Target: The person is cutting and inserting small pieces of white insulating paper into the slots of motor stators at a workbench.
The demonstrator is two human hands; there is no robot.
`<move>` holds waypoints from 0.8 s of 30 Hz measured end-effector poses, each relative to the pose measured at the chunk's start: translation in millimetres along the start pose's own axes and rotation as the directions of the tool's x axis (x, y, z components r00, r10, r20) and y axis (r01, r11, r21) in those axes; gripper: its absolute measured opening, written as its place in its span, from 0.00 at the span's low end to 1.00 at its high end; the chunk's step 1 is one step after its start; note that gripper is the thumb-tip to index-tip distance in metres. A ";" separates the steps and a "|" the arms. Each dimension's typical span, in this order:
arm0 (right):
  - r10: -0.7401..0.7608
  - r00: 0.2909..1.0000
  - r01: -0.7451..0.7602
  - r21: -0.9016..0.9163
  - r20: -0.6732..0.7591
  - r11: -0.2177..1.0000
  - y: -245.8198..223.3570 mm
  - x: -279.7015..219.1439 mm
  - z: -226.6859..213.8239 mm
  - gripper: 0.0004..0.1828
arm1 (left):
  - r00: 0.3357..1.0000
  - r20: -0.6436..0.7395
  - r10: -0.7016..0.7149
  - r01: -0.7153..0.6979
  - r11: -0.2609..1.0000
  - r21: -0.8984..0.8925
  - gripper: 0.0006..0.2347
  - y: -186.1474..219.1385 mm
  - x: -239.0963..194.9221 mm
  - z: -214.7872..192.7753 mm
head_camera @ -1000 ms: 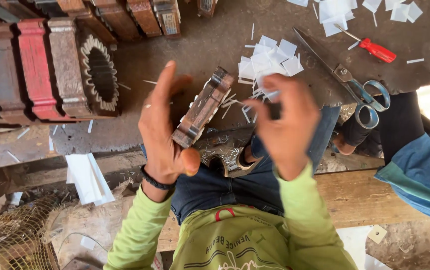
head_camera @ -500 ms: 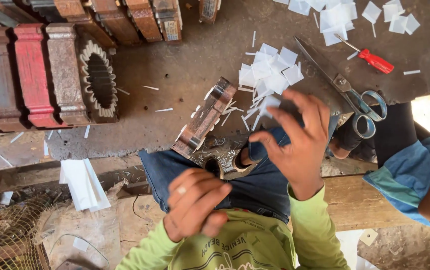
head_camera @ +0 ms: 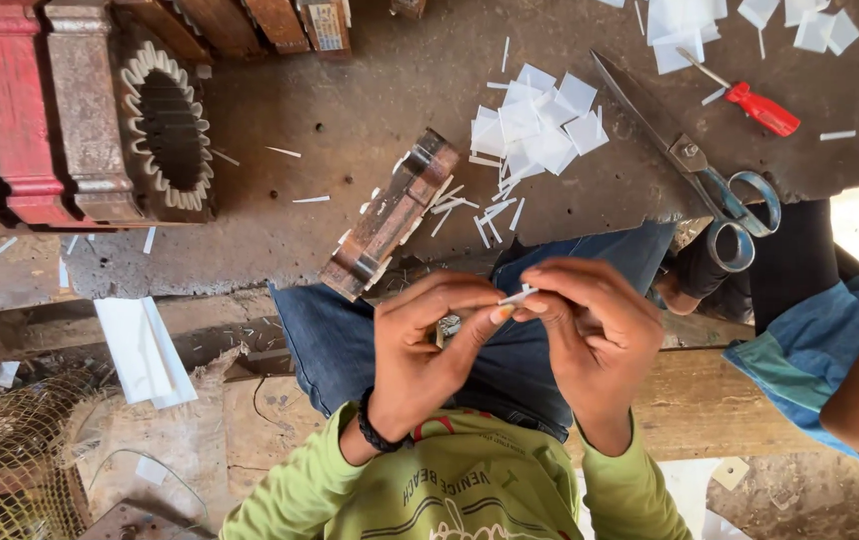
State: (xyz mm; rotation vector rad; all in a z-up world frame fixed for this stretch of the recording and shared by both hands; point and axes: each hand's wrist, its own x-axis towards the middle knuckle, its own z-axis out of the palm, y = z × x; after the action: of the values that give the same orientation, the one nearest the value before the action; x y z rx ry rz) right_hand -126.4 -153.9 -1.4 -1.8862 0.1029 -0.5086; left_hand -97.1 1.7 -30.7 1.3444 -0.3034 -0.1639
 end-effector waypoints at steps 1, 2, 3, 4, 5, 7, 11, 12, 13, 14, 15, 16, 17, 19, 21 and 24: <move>0.018 1.000 -0.019 0.031 0.015 0.999 -2.5 1.3 1.0 0.06 | 0.999 -0.017 0.050 -0.048 0.993 0.112 0.08 0.3 -0.3 -1.6; 0.035 0.999 -0.037 0.063 0.032 0.997 -4.9 3.0 2.2 0.05 | 0.994 -0.030 0.102 -0.093 0.970 0.225 0.06 0.8 -0.5 -3.3; 0.038 0.999 -0.040 0.066 0.031 0.997 -0.7 1.1 1.5 0.05 | 0.995 -0.029 0.100 -0.091 0.969 0.228 0.06 1.0 -0.8 -5.0; 0.110 0.993 -0.113 0.117 0.034 0.987 3.5 -0.5 0.8 0.08 | 0.992 -0.018 0.124 -0.115 0.958 0.261 0.05 1.2 -1.1 -6.6; 0.182 0.983 -0.186 0.168 0.040 0.968 7.5 -2.2 0.4 0.11 | 0.989 -0.007 0.147 -0.139 0.946 0.294 0.05 1.6 -1.6 -8.5; 0.141 0.987 -0.149 0.123 0.070 0.981 11.3 -2.2 -1.7 0.06 | 0.992 0.000 0.128 -0.122 0.942 0.312 0.05 2.4 -3.2 -11.2; -0.048 0.986 0.061 -0.079 0.159 0.995 14.3 0.5 -3.8 0.04 | 0.997 0.027 -0.078 0.063 0.931 0.359 0.07 4.9 -0.9 -17.4; -0.047 0.986 0.060 -0.078 0.159 0.995 15.7 0.3 -3.5 0.04 | 0.997 0.026 -0.079 0.064 0.931 0.359 0.07 1.8 -1.1 -20.1; -0.084 0.977 0.109 -0.120 0.196 0.987 16.9 0.1 -3.2 0.05 | 0.979 0.082 -0.188 0.166 0.962 0.219 0.06 -1.2 -1.4 -22.8; -0.121 0.964 0.160 -0.158 0.235 0.974 18.1 0.1 -2.6 0.05 | 0.947 0.150 -0.284 0.274 0.958 0.080 0.06 -3.9 -1.7 -25.7; -0.121 0.964 0.160 -0.156 0.237 0.975 18.2 -0.3 -2.2 0.05 | 0.947 0.148 -0.284 0.275 0.958 0.080 0.06 -5.0 -2.7 -28.3; -0.147 0.949 0.200 -0.169 0.280 0.965 18.6 0.4 -2.0 0.05 | 0.935 0.205 -0.288 0.284 0.957 0.052 0.06 -6.4 -2.6 -30.8; -0.173 0.931 0.239 -0.180 0.322 0.954 19.2 1.1 -1.9 0.06 | 0.920 0.262 -0.290 0.294 0.955 0.024 0.06 -7.9 -2.4 -33.1; -0.079 0.931 0.156 -0.193 0.356 0.969 17.3 0.2 -2.6 0.05 | 0.923 0.247 -0.294 0.294 0.955 0.038 0.06 -9.9 -5.3 -34.2; 0.010 0.922 0.075 -0.205 0.388 0.976 12.1 2.2 -3.1 0.05 | 0.927 0.231 -0.295 0.291 0.955 0.056 0.05 -10.8 -7.7 -35.6; -0.225 0.876 0.294 -0.102 0.426 0.950 7.5 4.8 -5.2 0.14 | 0.951 0.188 -0.244 0.238 0.970 0.054 0.03 -8.3 -11.4 -35.4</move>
State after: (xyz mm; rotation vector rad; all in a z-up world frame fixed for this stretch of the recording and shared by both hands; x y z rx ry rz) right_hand -122.8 -162.7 -5.4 -2.1442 -0.4069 -0.2767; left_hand -96.5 36.1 -47.0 1.3963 -0.3046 -0.4992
